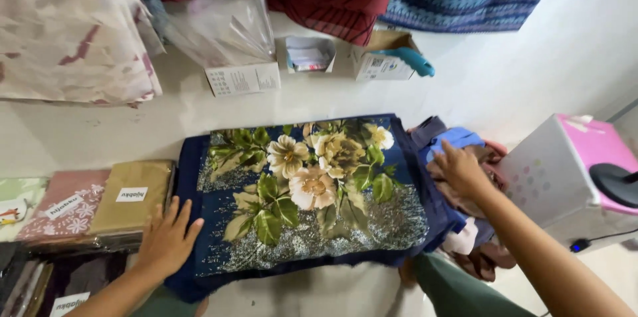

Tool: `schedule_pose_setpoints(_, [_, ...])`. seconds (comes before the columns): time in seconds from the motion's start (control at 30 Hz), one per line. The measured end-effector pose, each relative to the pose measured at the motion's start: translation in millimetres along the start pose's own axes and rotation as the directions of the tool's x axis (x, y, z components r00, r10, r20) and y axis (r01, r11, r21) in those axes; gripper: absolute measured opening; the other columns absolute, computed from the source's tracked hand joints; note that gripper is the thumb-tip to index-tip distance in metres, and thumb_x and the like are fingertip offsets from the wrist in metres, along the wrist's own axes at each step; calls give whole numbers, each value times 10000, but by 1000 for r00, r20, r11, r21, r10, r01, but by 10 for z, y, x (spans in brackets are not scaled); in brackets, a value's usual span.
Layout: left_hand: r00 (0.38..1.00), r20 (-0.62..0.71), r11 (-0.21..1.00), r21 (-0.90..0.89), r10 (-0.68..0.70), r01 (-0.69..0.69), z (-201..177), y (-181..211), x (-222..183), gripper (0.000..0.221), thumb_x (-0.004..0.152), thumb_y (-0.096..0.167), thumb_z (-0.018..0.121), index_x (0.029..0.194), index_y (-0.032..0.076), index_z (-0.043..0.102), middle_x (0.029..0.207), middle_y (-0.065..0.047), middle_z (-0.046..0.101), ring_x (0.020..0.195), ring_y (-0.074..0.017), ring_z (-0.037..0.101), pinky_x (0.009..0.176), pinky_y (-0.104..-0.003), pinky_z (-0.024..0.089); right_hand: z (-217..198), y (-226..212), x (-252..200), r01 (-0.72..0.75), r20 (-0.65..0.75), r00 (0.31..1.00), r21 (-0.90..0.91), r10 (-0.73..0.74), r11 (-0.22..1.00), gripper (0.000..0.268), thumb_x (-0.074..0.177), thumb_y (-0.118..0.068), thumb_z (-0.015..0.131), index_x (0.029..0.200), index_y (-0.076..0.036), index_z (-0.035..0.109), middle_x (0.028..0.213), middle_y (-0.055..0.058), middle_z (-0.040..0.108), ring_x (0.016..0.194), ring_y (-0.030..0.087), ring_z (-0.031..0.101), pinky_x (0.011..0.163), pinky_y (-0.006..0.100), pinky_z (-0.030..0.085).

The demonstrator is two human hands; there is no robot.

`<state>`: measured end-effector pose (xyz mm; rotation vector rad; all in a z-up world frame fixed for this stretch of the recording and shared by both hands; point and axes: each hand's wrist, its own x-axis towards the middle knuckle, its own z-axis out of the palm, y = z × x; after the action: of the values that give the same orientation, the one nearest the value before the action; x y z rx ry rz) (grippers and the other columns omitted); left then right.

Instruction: Cleaning a patterned scarf with a lint roller and folding it neatly.

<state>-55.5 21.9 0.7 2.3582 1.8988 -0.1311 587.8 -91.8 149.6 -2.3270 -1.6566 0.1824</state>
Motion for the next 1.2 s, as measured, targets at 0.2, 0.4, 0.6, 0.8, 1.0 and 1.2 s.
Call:
schedule_pose_setpoints(0.2, [969,-144,973,-81,203,-216,-64,404,-113,713,1022,601,191,1593,175,208,1700,-93,94,1552,-411,45,1254,-546,66,-1068,-1129,188,248,-606,791,192,-84,950,344,1053,-287,601,1204,-9,736,818,122,736,635,252,616,612,372,487])
schedule_pose_setpoints(0.4, [924,-212,934,-102,317,-344,-208,469,-207,688,1047,546,286,1587,126,215,1696,-68,128,1561,-363,36,1236,-523,64,-900,-1715,816,20,-609,771,-270,-187,963,477,926,-480,628,1299,-183,624,1034,207,663,859,421,671,748,513,530])
schedule_pose_setpoints(0.6, [897,-213,909,-78,387,-410,-382,342,-419,676,1059,532,276,1601,135,198,1698,-56,119,1557,-346,7,1227,-521,20,-838,-1758,869,-67,-508,858,-254,-74,965,436,1005,-283,519,1433,-200,518,959,205,736,796,449,721,635,530,555])
schedule_pose_setpoints(0.8, [882,-215,897,-54,419,-439,-202,216,-394,670,1065,528,271,1590,116,213,1694,-64,128,1555,-337,6,1232,-523,14,-1066,-1510,302,198,-778,570,-183,-265,963,440,1073,-248,604,1481,-105,529,993,213,725,768,424,687,605,522,516])
schedule_pose_setpoints(1.0, [935,-237,948,-113,265,-297,-36,155,-337,614,1093,524,246,1593,174,319,1682,-92,240,1550,-391,165,1249,-569,79,-690,-1646,-909,242,-398,894,48,-204,969,470,993,-379,642,1351,-76,687,906,338,728,931,555,679,774,636,527])
schedule_pose_setpoints(1.2, [982,-183,936,-339,38,-100,-213,-5,-345,660,1115,537,179,1628,130,260,1694,-144,184,1532,-424,176,1248,-574,114,415,-1493,-958,667,-112,697,-260,-708,698,413,916,-512,623,1313,-411,674,910,-53,749,813,245,737,706,392,594])
